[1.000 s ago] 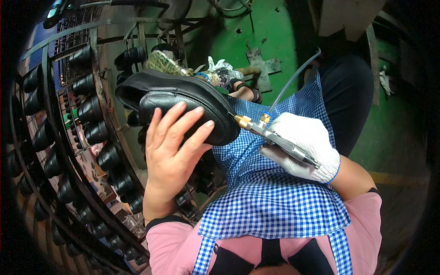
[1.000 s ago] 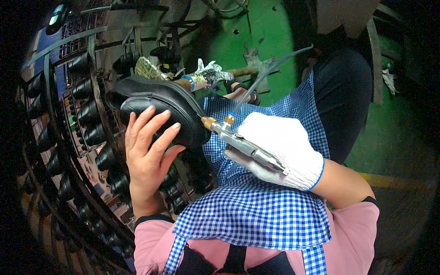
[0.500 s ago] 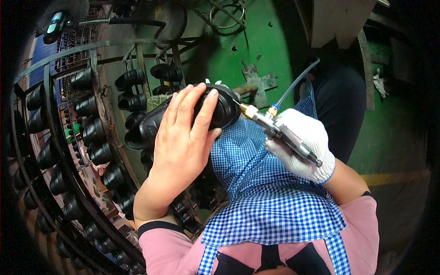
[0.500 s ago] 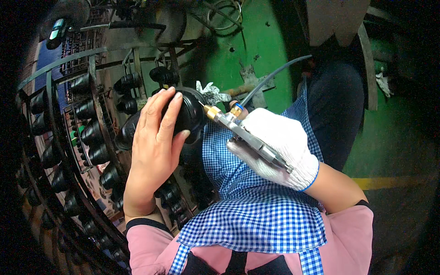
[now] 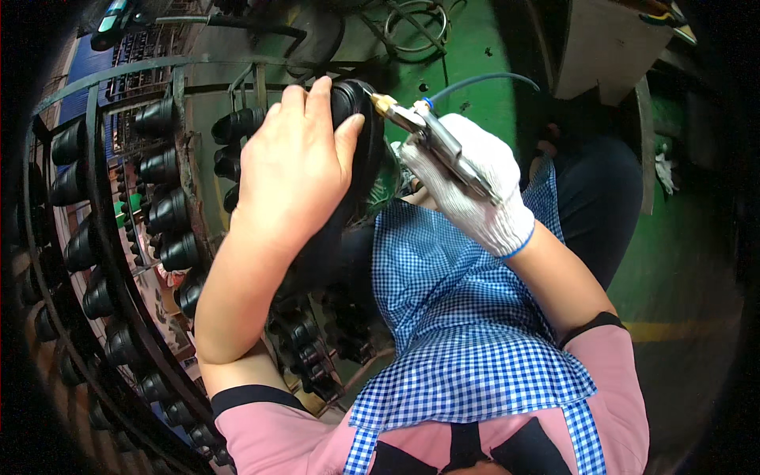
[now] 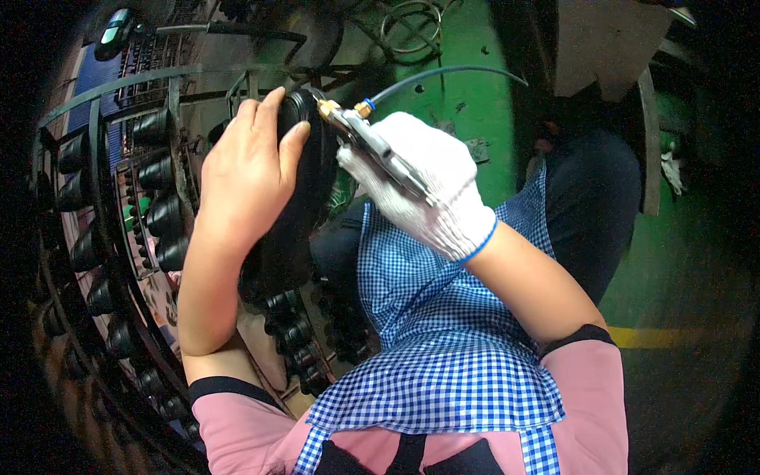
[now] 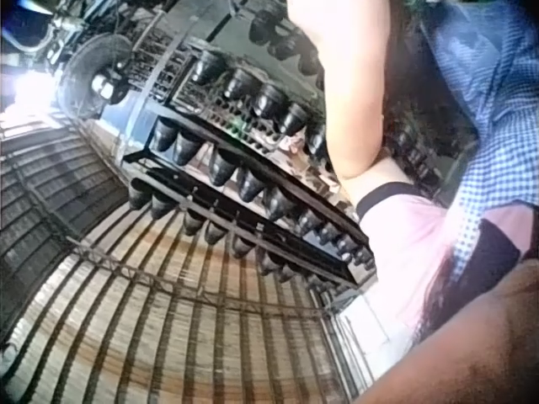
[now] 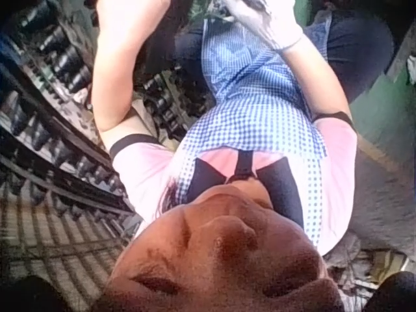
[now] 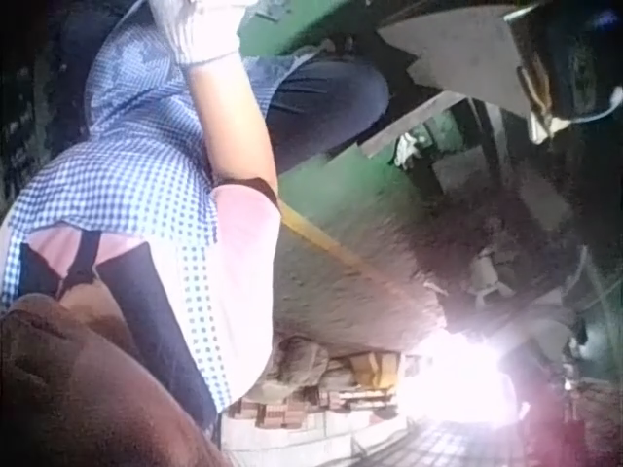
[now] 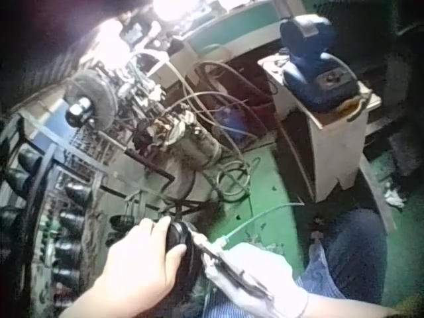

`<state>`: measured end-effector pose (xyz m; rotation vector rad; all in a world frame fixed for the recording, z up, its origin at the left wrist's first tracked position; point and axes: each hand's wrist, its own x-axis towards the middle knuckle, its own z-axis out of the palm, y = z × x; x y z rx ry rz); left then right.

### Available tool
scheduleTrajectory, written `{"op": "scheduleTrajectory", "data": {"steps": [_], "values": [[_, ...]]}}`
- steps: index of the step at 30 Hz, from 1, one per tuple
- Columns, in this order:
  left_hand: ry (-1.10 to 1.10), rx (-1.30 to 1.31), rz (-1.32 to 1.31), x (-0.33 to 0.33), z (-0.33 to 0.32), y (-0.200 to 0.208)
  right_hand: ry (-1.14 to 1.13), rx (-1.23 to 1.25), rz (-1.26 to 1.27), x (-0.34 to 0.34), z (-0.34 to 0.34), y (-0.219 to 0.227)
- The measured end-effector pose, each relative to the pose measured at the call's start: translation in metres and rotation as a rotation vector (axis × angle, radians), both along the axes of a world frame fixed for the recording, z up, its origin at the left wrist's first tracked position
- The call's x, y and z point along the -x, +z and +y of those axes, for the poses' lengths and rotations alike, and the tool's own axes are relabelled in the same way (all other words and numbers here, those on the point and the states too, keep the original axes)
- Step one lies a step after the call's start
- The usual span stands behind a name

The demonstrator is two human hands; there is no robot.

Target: The recorder uses a spray gun to apply adhesive to the soles and edges of black shoes in a manufacturing facility.

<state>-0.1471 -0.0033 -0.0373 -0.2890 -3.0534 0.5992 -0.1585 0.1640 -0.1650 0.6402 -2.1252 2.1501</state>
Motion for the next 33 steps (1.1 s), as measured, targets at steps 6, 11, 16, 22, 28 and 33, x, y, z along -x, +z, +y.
{"op": "scheduleTrajectory", "data": {"steps": [6, 11, 16, 22, 28, 33], "values": [[-0.014, 0.001, 0.022, 0.007, -0.018, -0.003, 0.009, -0.049, -0.008, 0.004, -0.018, 0.001], [0.119, -0.037, -0.016, 0.012, -0.02, 0.001, 0.069, -0.079, -0.091, -0.004, -0.018, 0.005], [0.262, -0.08, -0.073, 0.014, -0.027, 0.004, 0.09, -0.076, -0.097, -0.012, -0.017, 0.003], [0.465, -0.16, -0.125, 0.02, -0.03, 0.008, 0.016, -0.057, 0.084, -0.025, -0.014, 0.0], [0.545, -0.246, -0.078, 0.018, -0.042, 0.004, 0.037, -0.102, 0.066, -0.039, -0.009, 0.002], [0.588, -0.262, -0.057, 0.016, -0.044, 0.004, 0.075, -0.114, 0.067, -0.053, -0.002, 0.005]]}}
